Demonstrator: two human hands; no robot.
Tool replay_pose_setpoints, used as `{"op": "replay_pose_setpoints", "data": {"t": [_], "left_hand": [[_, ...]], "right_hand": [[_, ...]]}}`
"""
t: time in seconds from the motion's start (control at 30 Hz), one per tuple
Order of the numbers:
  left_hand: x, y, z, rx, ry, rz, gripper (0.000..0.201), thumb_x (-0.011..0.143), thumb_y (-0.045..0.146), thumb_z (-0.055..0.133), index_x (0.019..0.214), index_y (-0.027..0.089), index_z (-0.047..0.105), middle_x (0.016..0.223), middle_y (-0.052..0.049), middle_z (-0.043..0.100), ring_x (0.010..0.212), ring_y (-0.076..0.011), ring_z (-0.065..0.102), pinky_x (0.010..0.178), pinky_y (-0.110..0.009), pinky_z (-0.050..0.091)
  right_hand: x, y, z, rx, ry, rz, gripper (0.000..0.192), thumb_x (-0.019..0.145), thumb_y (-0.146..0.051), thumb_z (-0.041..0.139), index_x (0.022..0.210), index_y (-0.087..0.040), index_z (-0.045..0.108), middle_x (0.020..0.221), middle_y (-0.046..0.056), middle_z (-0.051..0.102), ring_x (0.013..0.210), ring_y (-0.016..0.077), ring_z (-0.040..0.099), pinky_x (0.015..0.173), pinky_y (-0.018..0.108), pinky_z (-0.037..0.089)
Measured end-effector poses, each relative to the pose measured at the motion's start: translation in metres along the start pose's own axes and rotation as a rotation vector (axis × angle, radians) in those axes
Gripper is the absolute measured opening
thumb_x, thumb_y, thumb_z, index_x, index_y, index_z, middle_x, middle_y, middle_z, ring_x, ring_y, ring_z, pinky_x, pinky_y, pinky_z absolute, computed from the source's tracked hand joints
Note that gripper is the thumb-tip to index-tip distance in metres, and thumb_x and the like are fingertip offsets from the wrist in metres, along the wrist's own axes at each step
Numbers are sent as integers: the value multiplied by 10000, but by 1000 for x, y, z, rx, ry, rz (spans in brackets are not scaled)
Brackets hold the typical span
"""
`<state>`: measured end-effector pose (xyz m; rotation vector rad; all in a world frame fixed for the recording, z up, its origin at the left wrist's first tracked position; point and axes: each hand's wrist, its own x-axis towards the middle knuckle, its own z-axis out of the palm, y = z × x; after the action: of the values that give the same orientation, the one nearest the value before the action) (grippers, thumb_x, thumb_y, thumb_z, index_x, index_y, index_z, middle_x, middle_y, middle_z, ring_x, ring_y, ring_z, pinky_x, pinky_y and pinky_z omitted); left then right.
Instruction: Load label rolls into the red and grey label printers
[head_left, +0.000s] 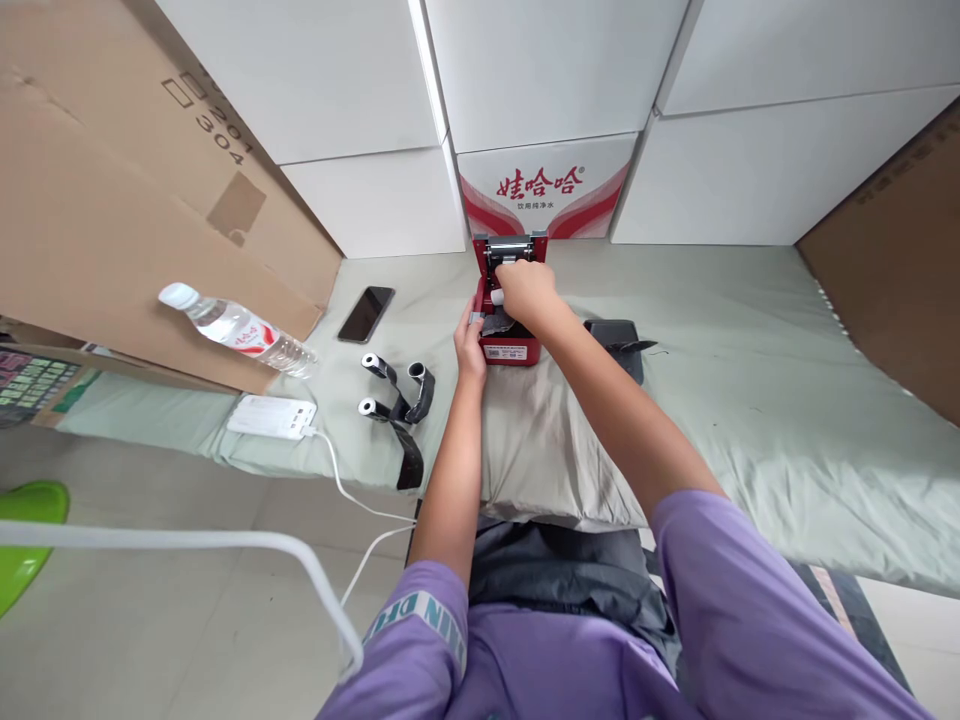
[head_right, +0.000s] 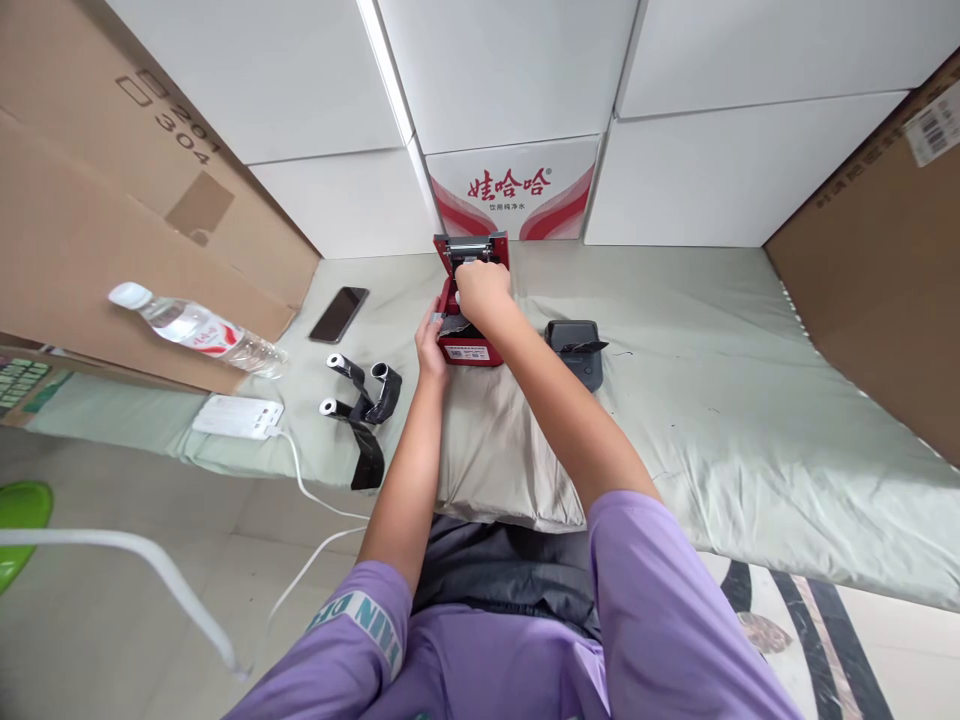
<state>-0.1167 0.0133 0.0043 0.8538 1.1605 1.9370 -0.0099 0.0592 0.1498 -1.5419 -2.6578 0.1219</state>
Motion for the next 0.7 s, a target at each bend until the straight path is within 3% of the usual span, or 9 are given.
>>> {"op": "replay_pose_setpoints", "data": {"t": [0.33,0.53,0.7], "left_hand": [[-1,-13,5,-45,42,31,592,924,461,619,1440,179,686,1487,-93,693,1472,-270,582,1261,-393,419],[-6,-6,9,-19,61,-5,669,933,528,645,1486,150,651,1519,-120,665,1496,-287,557,1263,-383,416],[-6,-6,11,-31,80,-42,604,973,448,611,1513,178,630,1449,-84,720,1439,-260,613,1247,-388,446]], "right_hand": [[-3,7,3,14,-18,-29,361,942,-80,537,1232,-101,752,1234,245,767,1179,361,734,964,412,502],[-2,8,3,26,-30,-42,360,924,-101,555,1224,-104,754,1228,238,767,1198,347,678,980,413,466],[-9,12,6,102,48,-38,424,929,-78,509,1288,-128,730,1264,216,757,1143,343,681,909,401,484]]}}
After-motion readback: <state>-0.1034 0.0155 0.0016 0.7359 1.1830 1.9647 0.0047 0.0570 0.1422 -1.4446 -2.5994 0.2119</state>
